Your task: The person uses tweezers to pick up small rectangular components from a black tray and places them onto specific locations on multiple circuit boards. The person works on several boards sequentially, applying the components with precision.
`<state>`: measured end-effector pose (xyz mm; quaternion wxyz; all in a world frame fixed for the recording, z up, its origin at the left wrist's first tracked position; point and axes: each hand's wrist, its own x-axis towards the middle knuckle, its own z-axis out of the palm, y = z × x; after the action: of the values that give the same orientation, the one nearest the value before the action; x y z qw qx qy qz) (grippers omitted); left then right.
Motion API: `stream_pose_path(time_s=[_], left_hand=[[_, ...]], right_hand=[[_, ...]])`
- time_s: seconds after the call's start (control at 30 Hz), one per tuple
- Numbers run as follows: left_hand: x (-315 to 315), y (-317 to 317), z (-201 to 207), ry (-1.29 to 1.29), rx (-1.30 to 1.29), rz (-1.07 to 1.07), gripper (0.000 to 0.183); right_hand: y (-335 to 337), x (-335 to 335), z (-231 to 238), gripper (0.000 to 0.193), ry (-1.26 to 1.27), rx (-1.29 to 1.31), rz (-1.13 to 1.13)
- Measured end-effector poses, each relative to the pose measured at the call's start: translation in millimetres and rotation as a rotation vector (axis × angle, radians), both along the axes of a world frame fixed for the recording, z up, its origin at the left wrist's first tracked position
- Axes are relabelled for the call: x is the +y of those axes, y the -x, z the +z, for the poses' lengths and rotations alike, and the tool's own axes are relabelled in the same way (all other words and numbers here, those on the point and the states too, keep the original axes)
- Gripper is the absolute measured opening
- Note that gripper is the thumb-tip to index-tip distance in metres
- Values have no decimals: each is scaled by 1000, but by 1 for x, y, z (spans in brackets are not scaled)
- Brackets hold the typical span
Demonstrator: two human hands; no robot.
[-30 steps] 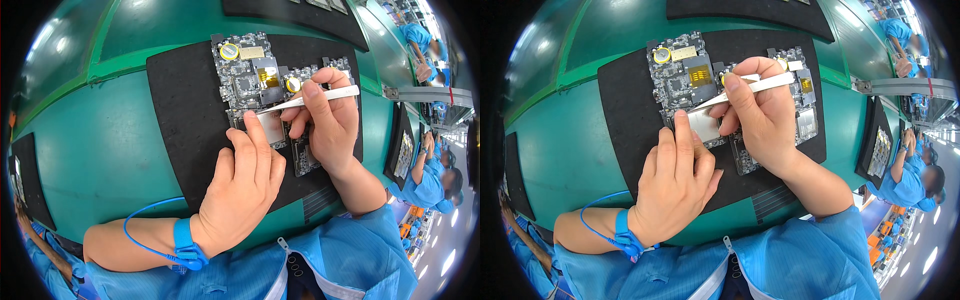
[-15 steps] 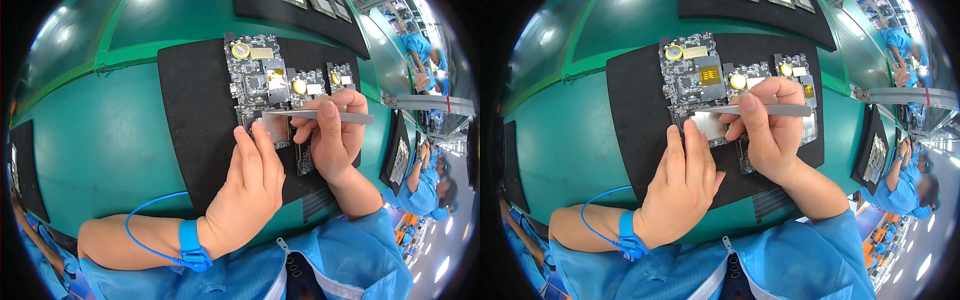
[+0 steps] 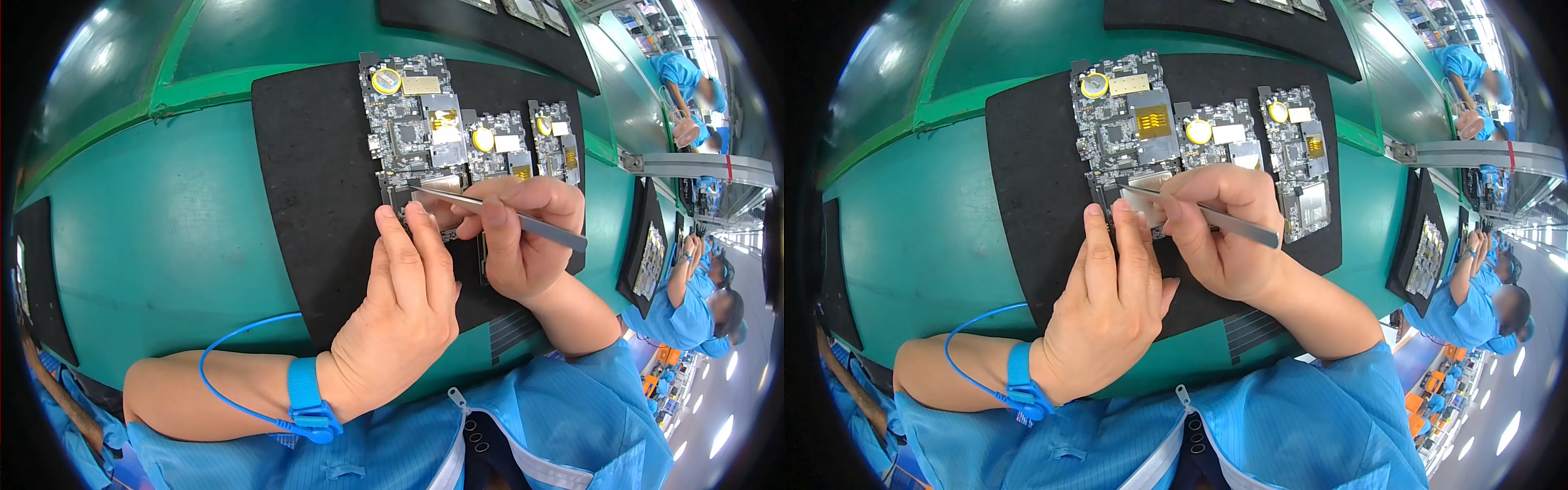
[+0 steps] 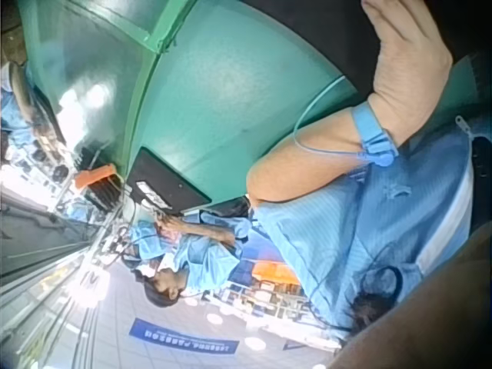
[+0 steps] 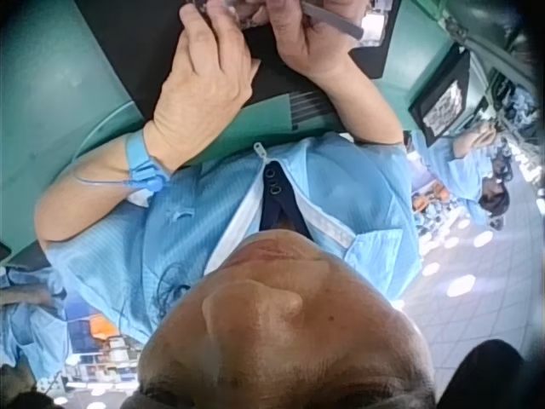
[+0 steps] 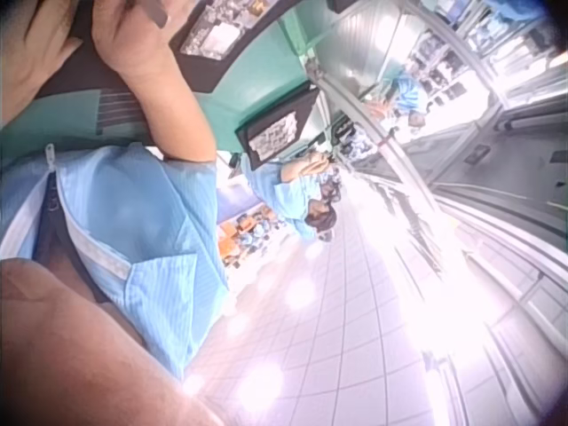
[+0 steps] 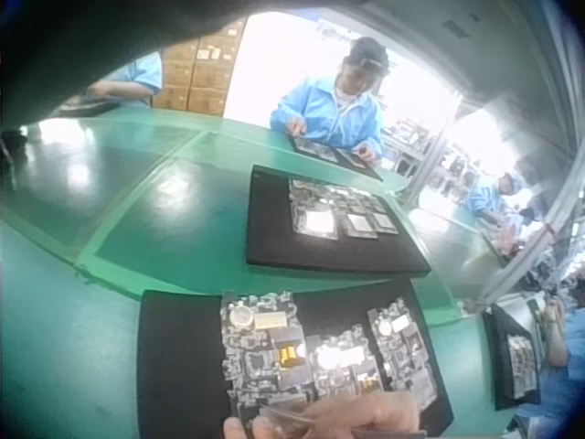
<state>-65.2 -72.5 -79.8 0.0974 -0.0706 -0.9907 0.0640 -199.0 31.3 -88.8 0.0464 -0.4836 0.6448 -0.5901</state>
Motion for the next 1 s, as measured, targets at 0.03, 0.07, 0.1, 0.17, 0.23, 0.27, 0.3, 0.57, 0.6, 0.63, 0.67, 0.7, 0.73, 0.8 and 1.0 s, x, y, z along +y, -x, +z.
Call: stream_pose_path(time_s=[0.03,0.07,0.1,0.17,0.23,0.27,0.3,0.57,0.6,0.63,0.67,0.7,0.73,0.8,1.0], left_hand=[[0,0,0,-1,2,1,54],[0,0,0,-3,4,3,54],[0,0,0,0,3,3,54],[0,0,0,5,2,3,54],[0,0,0,10,5,10,53],[1,0,1,12,5,14,53],[0,0,0,23,15,12,53],[-6,5,2,-92,17,3,49],[-7,6,3,-125,12,4,46],[-8,8,5,-147,12,-10,45],[-8,9,8,-167,11,-26,45],[-11,8,14,-174,4,-35,44],[-17,9,20,-274,-7,-78,37],[-34,8,39,-454,53,-49,33],[-110,-25,56,-1028,-238,717,22]], right_hand=[[0,0,0,10,10,16,-2],[0,1,0,10,20,32,-3],[0,2,1,10,22,9,-6],[2,6,4,9,16,-72,-17],[2,8,8,9,-6,-117,-23],[1,7,9,9,-21,-102,-20],[0,6,9,9,-34,-87,-19],[5,16,9,1,64,69,-59],[2,18,16,4,156,-40,-124],[-1,20,25,8,254,-138,-193],[5,31,37,11,229,-164,-212],[15,45,48,15,218,-197,-222],[25,60,59,18,134,-257,-302],[53,103,70,29,-40,-212,-445],[89,192,56,34,-575,-929,-452]])
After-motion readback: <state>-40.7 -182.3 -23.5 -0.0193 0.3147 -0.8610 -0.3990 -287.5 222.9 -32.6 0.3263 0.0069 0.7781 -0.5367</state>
